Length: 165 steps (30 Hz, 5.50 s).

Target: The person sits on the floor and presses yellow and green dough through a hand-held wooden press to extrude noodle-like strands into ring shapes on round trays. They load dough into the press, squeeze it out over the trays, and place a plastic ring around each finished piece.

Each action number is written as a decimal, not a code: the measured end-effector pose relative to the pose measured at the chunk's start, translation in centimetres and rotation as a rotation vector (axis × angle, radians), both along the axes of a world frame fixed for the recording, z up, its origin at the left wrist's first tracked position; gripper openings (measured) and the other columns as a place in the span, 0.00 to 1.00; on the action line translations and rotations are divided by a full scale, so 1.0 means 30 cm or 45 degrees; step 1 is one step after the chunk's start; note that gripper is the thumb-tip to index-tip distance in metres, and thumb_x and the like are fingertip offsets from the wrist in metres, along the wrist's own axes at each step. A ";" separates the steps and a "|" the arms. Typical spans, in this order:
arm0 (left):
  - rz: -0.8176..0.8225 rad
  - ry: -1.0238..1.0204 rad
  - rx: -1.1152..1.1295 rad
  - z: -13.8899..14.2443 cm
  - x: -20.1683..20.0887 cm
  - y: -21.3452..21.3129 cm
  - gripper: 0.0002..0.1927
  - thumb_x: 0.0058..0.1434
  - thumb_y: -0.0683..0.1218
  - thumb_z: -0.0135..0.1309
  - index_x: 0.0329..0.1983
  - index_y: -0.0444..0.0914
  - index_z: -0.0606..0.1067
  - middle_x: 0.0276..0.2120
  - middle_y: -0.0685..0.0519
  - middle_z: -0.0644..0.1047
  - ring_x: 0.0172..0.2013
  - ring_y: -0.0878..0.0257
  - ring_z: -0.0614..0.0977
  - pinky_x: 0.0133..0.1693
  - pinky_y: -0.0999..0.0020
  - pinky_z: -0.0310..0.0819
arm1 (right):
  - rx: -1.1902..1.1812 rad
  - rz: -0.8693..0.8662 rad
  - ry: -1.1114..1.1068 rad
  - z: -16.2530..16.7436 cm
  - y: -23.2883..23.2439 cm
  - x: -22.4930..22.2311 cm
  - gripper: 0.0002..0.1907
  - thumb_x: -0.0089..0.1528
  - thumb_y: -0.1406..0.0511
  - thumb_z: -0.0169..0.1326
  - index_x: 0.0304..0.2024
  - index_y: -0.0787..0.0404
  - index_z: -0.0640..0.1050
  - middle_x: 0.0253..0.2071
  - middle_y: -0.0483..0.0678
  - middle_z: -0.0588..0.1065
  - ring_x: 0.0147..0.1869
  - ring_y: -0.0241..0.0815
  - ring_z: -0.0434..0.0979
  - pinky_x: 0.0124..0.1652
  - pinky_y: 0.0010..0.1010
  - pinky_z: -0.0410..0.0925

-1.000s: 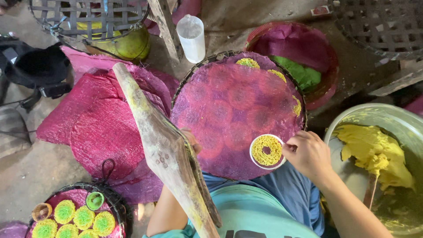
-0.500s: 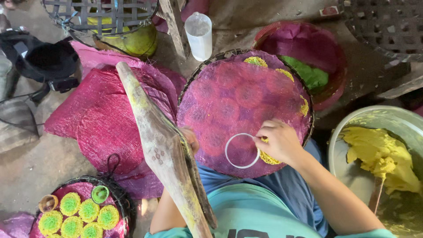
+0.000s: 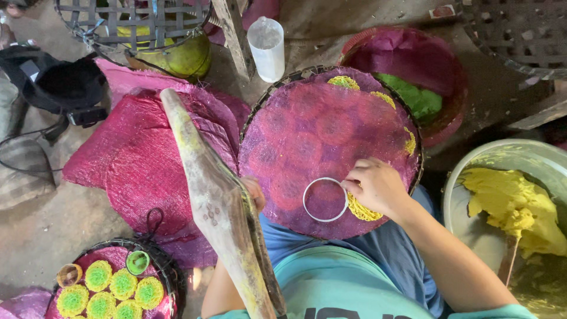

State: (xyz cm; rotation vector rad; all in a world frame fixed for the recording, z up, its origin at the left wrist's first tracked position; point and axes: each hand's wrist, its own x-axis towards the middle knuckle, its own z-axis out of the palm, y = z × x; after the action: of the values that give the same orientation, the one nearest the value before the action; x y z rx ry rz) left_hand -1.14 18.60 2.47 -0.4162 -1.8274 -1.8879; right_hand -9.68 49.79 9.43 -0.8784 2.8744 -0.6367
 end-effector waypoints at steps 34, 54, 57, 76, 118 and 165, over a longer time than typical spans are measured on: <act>-0.921 0.298 -0.945 0.448 -0.364 0.764 0.31 0.44 0.52 0.68 0.52 0.36 0.78 0.49 0.46 0.79 0.52 0.49 0.81 0.62 0.33 0.60 | -1.794 0.220 0.386 0.449 0.770 0.396 0.32 0.55 0.59 0.64 0.56 0.59 0.65 0.52 0.46 0.73 0.57 0.42 0.73 0.58 0.39 0.65; -0.825 -0.014 0.223 0.436 -0.360 0.930 0.26 0.47 0.46 0.68 0.51 0.37 0.78 0.49 0.49 0.77 0.55 0.49 0.79 0.63 0.34 0.64 | -0.089 -1.472 -0.703 -0.683 1.563 0.479 0.18 0.65 0.57 0.54 0.44 0.64 0.86 0.35 0.56 0.83 0.39 0.54 0.83 0.44 0.44 0.74; -0.840 -0.030 0.203 0.433 -0.377 0.938 0.25 0.48 0.45 0.68 0.51 0.37 0.78 0.49 0.50 0.77 0.56 0.49 0.78 0.63 0.34 0.64 | -0.469 -1.505 -0.933 -0.618 1.619 0.516 0.14 0.65 0.61 0.50 0.45 0.66 0.77 0.34 0.59 0.84 0.36 0.57 0.86 0.38 0.43 0.79; -0.994 -0.137 0.154 0.360 -0.404 1.036 0.21 0.51 0.39 0.67 0.49 0.38 0.78 0.49 0.52 0.76 0.59 0.50 0.76 0.63 0.35 0.68 | 0.745 -1.246 -0.427 -0.723 1.766 0.235 0.27 0.67 0.66 0.41 0.70 0.48 0.63 0.44 0.56 0.80 0.46 0.56 0.84 0.41 0.47 0.76; -0.904 -0.779 -0.156 0.341 -0.230 0.669 0.25 0.49 0.37 0.73 0.50 0.32 0.78 0.39 0.54 0.81 0.38 0.67 0.82 0.39 0.68 0.82 | -0.165 -0.887 -0.027 0.105 1.153 0.619 0.26 0.56 0.64 0.61 0.59 0.45 0.79 0.35 0.46 0.83 0.36 0.43 0.83 0.37 0.32 0.77; -1.084 -0.494 0.080 0.249 -0.303 0.875 0.28 0.47 0.31 0.71 0.51 0.40 0.76 0.50 0.52 0.71 0.58 0.42 0.77 0.57 0.42 0.80 | 0.913 -1.143 0.475 -0.717 1.568 0.175 0.05 0.56 0.61 0.57 0.34 0.51 0.82 0.51 0.42 0.73 0.59 0.44 0.70 0.55 0.42 0.61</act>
State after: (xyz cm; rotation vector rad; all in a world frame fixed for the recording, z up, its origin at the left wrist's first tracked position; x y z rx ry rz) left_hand -10.22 44.84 9.94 -0.9812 -1.9976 -2.7328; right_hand -4.44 96.84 -12.07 0.4615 3.3066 0.6170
